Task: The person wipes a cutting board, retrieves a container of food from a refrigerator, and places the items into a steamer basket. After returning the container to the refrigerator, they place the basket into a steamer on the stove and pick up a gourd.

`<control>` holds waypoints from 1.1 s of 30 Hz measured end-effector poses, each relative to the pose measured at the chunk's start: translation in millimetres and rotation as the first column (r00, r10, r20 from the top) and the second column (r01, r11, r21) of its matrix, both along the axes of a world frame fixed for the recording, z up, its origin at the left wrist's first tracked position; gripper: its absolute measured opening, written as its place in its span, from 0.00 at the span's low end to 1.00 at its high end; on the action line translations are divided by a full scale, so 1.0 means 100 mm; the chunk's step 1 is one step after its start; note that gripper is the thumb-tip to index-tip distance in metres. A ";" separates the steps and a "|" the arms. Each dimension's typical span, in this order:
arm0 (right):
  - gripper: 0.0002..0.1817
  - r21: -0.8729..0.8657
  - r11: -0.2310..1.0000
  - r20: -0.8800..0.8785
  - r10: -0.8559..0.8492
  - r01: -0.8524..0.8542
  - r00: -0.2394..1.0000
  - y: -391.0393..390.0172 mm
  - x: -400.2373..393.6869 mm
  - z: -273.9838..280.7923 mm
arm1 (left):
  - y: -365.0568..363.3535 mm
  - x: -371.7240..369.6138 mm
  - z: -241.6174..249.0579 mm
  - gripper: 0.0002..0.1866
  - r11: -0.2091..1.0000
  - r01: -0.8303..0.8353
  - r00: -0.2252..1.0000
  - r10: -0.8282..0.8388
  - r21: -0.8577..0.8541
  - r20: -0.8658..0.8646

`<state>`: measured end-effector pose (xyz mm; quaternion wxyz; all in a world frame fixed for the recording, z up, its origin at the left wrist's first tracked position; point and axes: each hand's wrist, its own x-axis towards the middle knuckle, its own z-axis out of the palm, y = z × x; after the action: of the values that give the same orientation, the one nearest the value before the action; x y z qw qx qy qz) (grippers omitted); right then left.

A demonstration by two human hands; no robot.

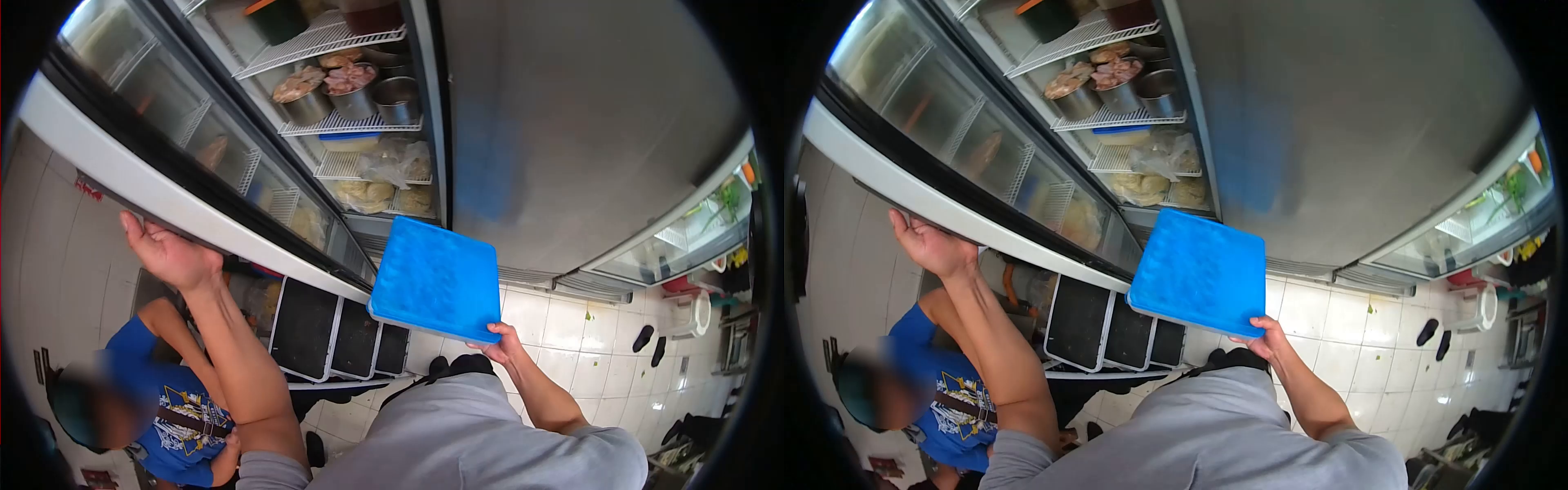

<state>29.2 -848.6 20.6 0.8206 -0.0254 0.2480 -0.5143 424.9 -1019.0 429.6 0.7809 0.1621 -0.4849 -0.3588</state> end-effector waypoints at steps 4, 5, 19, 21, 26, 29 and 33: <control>0.30 -0.022 0.998 0.090 0.069 -0.067 0.994 -0.61 0.15 -0.09 | 0.03 -0.06 -0.02 0.24 0.992 -0.122 0.992 0.122 -0.016 -0.019; 0.30 -0.020 0.996 0.092 0.090 -0.088 0.992 -0.72 0.20 -0.12 | 0.03 -0.05 -0.02 0.24 0.993 -0.119 0.993 0.118 -0.026 -0.016; 0.33 -0.153 0.980 0.025 0.131 -0.125 0.991 -2.41 1.12 -0.07 | 0.11 0.25 -0.24 0.25 0.974 -0.219 0.976 0.219 -0.061 -0.014; 0.33 -0.114 0.984 -0.019 0.135 -0.137 0.991 -2.43 1.16 -0.01 | 0.07 0.14 -0.25 0.22 0.969 -0.246 0.969 0.246 -0.013 -0.009; 0.31 -0.133 0.978 -0.093 0.149 -0.161 0.984 -2.43 1.13 0.23 | 0.05 0.17 -0.23 0.20 0.927 -0.367 0.930 0.367 0.080 0.012; 0.31 -0.162 0.967 -0.167 0.171 -0.198 0.971 -2.38 1.01 0.47 | -0.01 0.29 -0.17 0.19 0.990 -0.139 0.960 0.134 0.006 0.246; 0.32 -0.175 0.959 -0.174 0.191 -0.222 0.966 -2.41 1.02 0.59 | -0.06 0.08 -0.12 0.16 0.947 -0.320 0.943 0.313 0.042 0.114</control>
<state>131.0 -1089.9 80.0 0.8418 -0.1705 0.2561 -0.4436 432.7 -1024.8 417.9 0.7964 0.2801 -0.4822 -0.2340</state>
